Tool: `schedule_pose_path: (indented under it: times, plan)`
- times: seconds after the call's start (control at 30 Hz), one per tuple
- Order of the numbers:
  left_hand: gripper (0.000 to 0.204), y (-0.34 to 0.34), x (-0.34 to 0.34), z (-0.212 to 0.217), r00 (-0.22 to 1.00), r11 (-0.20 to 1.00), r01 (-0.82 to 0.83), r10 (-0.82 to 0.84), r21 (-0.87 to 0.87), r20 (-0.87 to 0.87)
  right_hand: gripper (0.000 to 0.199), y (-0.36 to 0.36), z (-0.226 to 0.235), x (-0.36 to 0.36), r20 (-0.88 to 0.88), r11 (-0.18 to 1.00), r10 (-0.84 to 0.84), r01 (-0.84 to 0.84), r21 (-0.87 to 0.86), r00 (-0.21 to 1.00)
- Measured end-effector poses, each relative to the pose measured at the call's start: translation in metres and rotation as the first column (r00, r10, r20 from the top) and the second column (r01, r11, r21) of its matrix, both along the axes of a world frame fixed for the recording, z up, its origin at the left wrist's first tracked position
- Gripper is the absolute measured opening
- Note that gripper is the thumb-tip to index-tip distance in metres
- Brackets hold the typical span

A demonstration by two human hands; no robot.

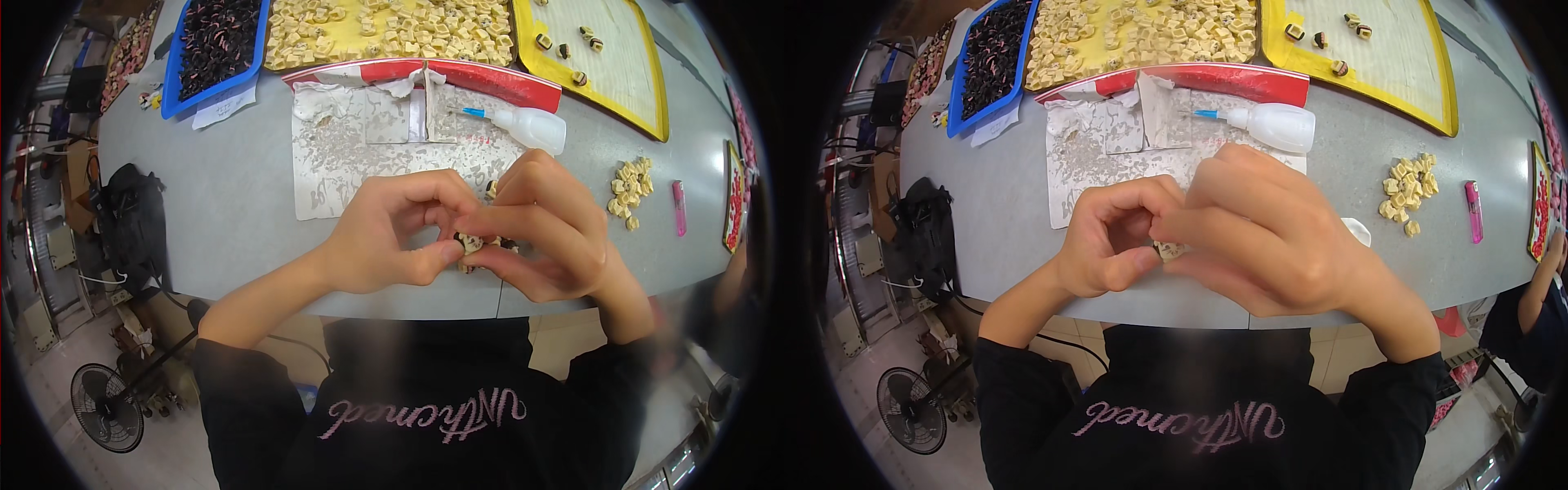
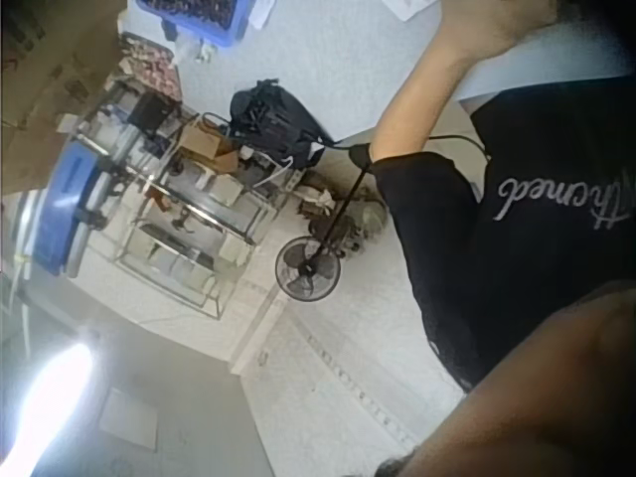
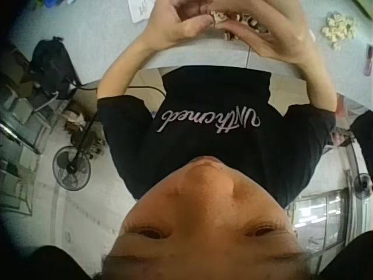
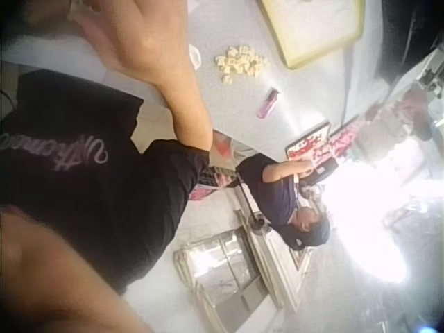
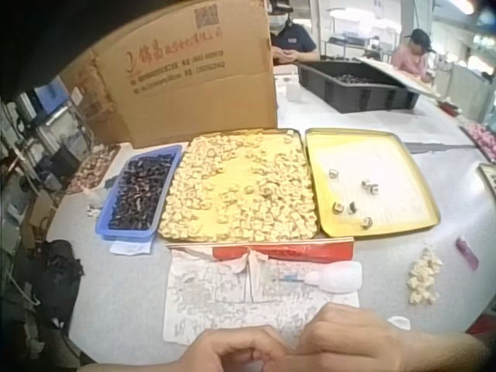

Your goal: Applying glue to small plastic components and assembling them at a workbench.

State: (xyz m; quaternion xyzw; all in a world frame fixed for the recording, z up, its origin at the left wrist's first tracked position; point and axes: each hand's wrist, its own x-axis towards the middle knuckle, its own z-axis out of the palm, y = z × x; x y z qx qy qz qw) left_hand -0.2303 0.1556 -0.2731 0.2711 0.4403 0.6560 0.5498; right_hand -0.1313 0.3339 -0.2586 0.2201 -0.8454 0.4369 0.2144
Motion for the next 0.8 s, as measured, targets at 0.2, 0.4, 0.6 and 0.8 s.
schedule_pose_path:
  times: [0.2,0.4,0.6,0.8]
  plan:
    - [0.023,0.001,0.002,-0.006,0.991,0.991,-0.085,0.095,0.101,-0.096,0.032,0.006,0.007,-0.003,0.07,0.999,-0.034,0.036,-0.034,0.997]
    - [0.019,-0.008,-0.006,0.002,0.908,0.961,-0.232,0.27,0.153,-0.32,0.018,0.017,0.013,0.0,0.396,0.654,0.131,0.221,-0.723,0.909]
    - [0.017,-0.023,-0.002,0.045,0.966,0.812,0.205,-0.257,0.547,0.02,0.014,0.038,0.015,-0.007,0.499,0.969,-0.003,0.126,-0.212,0.866]
    - [0.033,-0.033,0.03,0.092,0.917,0.753,0.249,-0.386,0.609,0.103,0.028,0.044,0.028,0.006,0.513,0.989,0.062,-0.123,0.086,0.856]
